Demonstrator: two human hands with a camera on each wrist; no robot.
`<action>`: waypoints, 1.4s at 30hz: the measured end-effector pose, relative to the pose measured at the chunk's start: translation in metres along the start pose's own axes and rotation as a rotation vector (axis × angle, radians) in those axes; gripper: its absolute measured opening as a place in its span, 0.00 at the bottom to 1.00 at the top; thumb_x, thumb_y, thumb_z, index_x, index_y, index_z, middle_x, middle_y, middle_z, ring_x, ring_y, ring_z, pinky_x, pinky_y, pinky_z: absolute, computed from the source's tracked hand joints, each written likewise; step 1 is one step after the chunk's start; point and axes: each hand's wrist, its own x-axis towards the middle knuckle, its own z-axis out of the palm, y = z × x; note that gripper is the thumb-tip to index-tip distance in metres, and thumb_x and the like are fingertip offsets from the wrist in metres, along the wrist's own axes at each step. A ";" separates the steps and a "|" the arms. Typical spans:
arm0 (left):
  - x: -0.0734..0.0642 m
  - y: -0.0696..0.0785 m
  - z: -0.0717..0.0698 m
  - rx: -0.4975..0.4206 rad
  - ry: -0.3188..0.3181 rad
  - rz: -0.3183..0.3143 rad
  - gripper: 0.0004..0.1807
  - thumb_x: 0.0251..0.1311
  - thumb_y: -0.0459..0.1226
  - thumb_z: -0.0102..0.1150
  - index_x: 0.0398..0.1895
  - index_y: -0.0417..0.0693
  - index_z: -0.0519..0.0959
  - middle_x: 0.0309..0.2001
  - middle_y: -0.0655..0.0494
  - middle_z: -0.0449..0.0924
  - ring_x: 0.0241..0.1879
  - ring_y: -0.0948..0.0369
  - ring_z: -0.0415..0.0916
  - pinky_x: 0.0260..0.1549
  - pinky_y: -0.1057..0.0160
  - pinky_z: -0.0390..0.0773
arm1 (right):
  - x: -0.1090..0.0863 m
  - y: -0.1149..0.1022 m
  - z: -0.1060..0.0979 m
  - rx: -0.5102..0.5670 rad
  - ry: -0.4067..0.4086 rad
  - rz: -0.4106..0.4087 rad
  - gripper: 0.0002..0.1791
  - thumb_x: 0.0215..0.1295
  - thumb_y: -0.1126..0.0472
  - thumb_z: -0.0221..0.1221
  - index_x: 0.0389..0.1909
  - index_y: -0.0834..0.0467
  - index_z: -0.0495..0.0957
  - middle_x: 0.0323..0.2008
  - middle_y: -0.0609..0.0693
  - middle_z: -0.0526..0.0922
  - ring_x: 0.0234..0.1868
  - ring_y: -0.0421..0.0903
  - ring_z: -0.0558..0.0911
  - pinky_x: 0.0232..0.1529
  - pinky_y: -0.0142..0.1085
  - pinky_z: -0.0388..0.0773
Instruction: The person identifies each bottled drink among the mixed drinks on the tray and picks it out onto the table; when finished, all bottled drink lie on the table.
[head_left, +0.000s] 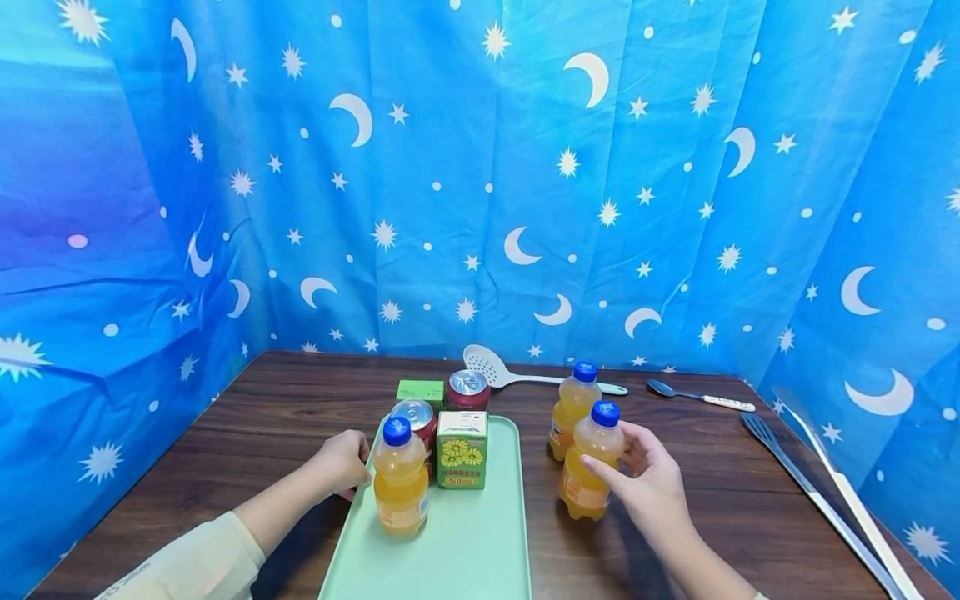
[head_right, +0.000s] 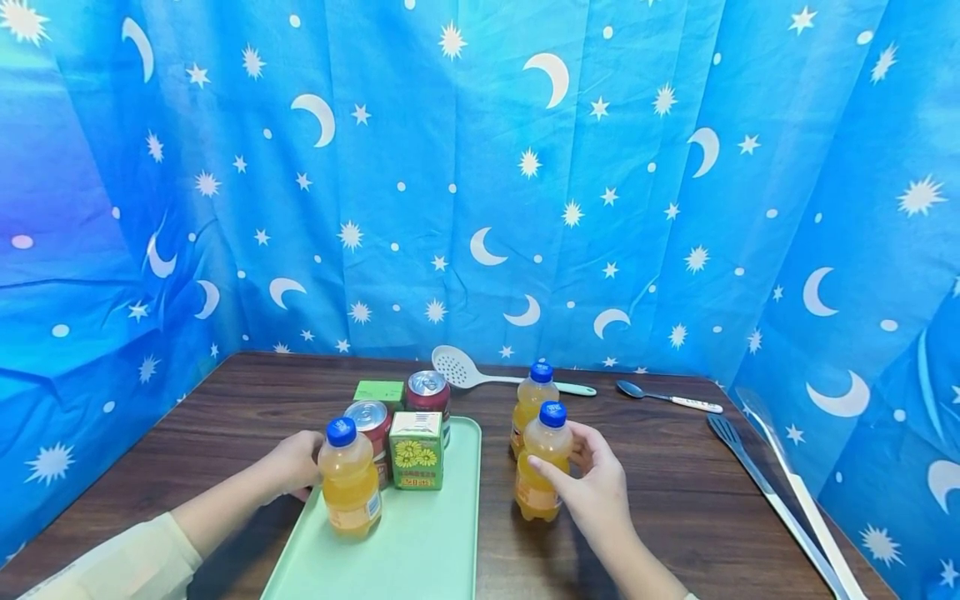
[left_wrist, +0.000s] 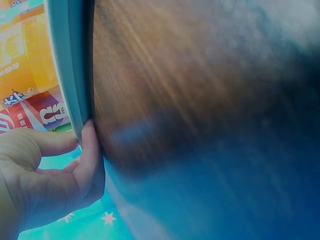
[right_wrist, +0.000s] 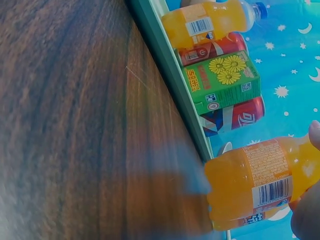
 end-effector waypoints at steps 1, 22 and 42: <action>0.000 0.000 0.000 0.001 0.001 0.001 0.15 0.45 0.19 0.62 0.26 0.37 0.66 0.24 0.46 0.65 0.22 0.55 0.72 0.17 0.61 0.81 | 0.000 0.000 0.000 -0.004 -0.001 0.005 0.31 0.50 0.54 0.70 0.54 0.58 0.70 0.51 0.51 0.78 0.49 0.36 0.77 0.47 0.19 0.71; 0.001 -0.002 0.002 0.003 0.005 0.030 0.15 0.44 0.18 0.61 0.25 0.37 0.65 0.24 0.46 0.64 0.23 0.54 0.72 0.16 0.59 0.81 | -0.005 0.007 -0.001 0.012 -0.003 0.006 0.32 0.49 0.56 0.71 0.54 0.59 0.69 0.51 0.53 0.78 0.47 0.35 0.77 0.47 0.20 0.71; 0.002 -0.001 0.001 0.004 0.011 0.005 0.15 0.43 0.17 0.60 0.24 0.37 0.65 0.24 0.46 0.64 0.23 0.54 0.72 0.16 0.60 0.81 | -0.007 0.010 0.000 0.009 -0.003 -0.009 0.32 0.48 0.58 0.71 0.53 0.59 0.69 0.50 0.52 0.78 0.47 0.34 0.77 0.47 0.20 0.72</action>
